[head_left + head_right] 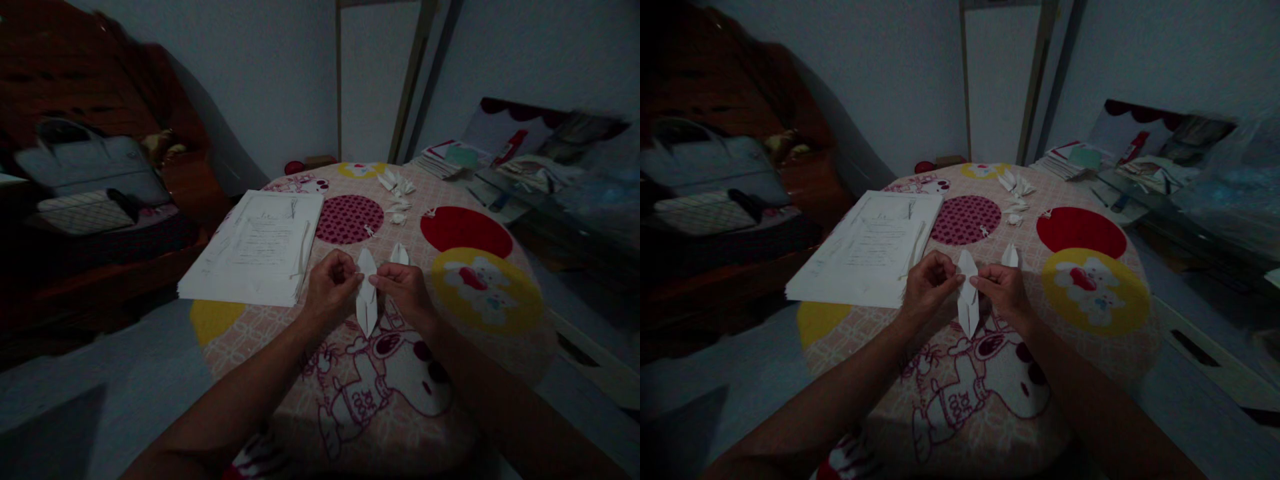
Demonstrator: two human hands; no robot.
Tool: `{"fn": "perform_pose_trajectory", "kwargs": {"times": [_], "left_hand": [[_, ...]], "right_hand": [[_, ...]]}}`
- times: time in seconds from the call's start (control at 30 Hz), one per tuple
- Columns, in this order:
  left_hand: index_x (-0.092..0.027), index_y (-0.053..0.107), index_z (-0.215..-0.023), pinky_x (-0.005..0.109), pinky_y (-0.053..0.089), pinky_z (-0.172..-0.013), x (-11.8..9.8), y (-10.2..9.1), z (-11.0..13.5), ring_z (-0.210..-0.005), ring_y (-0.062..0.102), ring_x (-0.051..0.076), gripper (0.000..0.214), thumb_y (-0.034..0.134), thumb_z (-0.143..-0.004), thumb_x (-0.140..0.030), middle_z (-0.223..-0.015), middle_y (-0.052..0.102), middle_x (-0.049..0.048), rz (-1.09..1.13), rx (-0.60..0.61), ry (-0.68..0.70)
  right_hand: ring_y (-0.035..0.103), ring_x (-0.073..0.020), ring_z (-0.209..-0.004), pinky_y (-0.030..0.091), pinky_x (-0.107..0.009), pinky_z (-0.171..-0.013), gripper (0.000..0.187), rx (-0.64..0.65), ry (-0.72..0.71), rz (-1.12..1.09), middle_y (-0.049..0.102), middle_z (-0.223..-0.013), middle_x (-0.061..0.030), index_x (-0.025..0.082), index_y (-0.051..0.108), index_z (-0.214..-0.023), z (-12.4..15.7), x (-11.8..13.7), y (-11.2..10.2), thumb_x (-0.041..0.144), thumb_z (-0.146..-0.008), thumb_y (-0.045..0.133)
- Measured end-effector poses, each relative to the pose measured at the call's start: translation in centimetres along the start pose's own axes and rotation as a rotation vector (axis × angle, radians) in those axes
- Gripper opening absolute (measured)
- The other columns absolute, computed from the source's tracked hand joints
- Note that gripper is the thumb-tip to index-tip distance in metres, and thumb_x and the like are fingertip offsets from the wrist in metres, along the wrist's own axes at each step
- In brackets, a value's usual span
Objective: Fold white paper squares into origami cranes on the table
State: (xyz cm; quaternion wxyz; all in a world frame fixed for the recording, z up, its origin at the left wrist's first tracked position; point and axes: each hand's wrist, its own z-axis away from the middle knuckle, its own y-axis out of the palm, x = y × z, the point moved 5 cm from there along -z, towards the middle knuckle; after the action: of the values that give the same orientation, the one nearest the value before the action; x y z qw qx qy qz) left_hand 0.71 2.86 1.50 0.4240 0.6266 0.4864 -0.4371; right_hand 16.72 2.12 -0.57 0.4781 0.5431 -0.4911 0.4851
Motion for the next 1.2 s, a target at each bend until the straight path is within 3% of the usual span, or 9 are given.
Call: {"fn": "perform_pose_trajectory", "kwargs": {"times": [0.13, 0.27, 0.47, 0.7, 1.03, 1.2], "left_hand": [[-0.016, 0.072, -0.08, 0.024, 0.047, -0.063, -0.1, 0.0, 0.1, -0.067, 0.061, 0.013, 0.006, 0.073, -0.077, -0.021, -0.076, 0.069, 0.0032, -0.094, 0.028, 0.019], [-0.018, 0.079, -0.092, 0.026, 0.048, -0.067, -0.1, -0.3, 0.1, -0.075, 0.064, 0.015, 0.015, 0.074, -0.079, -0.023, -0.085, 0.073, 0.0065, -0.199, 0.033, 0.055], [-0.018, 0.081, -0.093, 0.024, 0.043, -0.056, 0.1, -0.4, 0.0, -0.061, 0.055, 0.011, 0.02, 0.079, -0.074, -0.024, -0.073, 0.067, 0.0033, -0.165, 0.024, -0.019], [-0.017, 0.081, -0.088, 0.024, 0.045, -0.056, 1.0, -0.2, -0.1, -0.06, 0.059, 0.012, 0.02, 0.081, -0.07, -0.025, -0.072, 0.071, 0.0053, -0.039, 0.014, -0.144], [-0.018, 0.081, -0.081, 0.025, 0.049, -0.063, 0.5, -0.1, -0.2, -0.069, 0.066, 0.015, 0.01, 0.078, -0.074, -0.024, -0.077, 0.075, 0.0061, -0.163, 0.012, -0.043], [-0.016, 0.079, -0.079, 0.025, 0.049, -0.061, 0.7, 0.1, -0.1, -0.066, 0.065, 0.015, 0.011, 0.077, -0.075, -0.026, -0.074, 0.074, 0.0058, -0.123, 0.031, -0.077]], "right_hand": [[0.057, -0.0108, -0.052, 0.043, -0.022, -0.05, 0.019, -0.003, 0.0, -0.019, 0.066, -0.06, 0.0011, 0.018, 0.069, -0.066, 0.0, -0.1, 0.0, 0.033, -0.073, 0.078], [0.057, -0.0109, -0.052, 0.043, -0.022, -0.05, 0.018, -0.01, -0.022, 0.024, 0.066, -0.06, 0.0008, 0.018, 0.07, -0.066, 0.1, 0.1, -0.1, 0.033, -0.073, 0.076], [0.053, -0.0096, -0.048, 0.04, -0.021, -0.046, 0.019, -0.056, -0.1, 0.152, 0.062, -0.056, 0.0014, 0.018, 0.07, -0.065, 0.4, 1.0, -0.1, 0.033, -0.074, 0.074], [0.051, -0.0091, -0.047, 0.039, -0.02, -0.044, 0.018, -0.156, -0.18, 0.233, 0.062, -0.053, 0.0019, 0.019, 0.071, -0.064, 0.5, 1.2, -0.2, 0.033, -0.073, 0.076], [0.056, -0.0101, -0.046, 0.041, -0.019, -0.044, 0.019, -0.264, -0.326, 0.388, 0.065, -0.053, 0.0026, 0.02, 0.071, -0.064, 1.0, 2.2, -0.3, 0.033, -0.076, 0.075], [0.058, -0.0111, -0.047, 0.044, -0.02, -0.046, 0.02, -0.291, -0.399, 0.441, 0.067, -0.054, 0.002, 0.02, 0.07, -0.064, 1.3, 2.5, -0.2, 0.033, -0.077, 0.074]]}}
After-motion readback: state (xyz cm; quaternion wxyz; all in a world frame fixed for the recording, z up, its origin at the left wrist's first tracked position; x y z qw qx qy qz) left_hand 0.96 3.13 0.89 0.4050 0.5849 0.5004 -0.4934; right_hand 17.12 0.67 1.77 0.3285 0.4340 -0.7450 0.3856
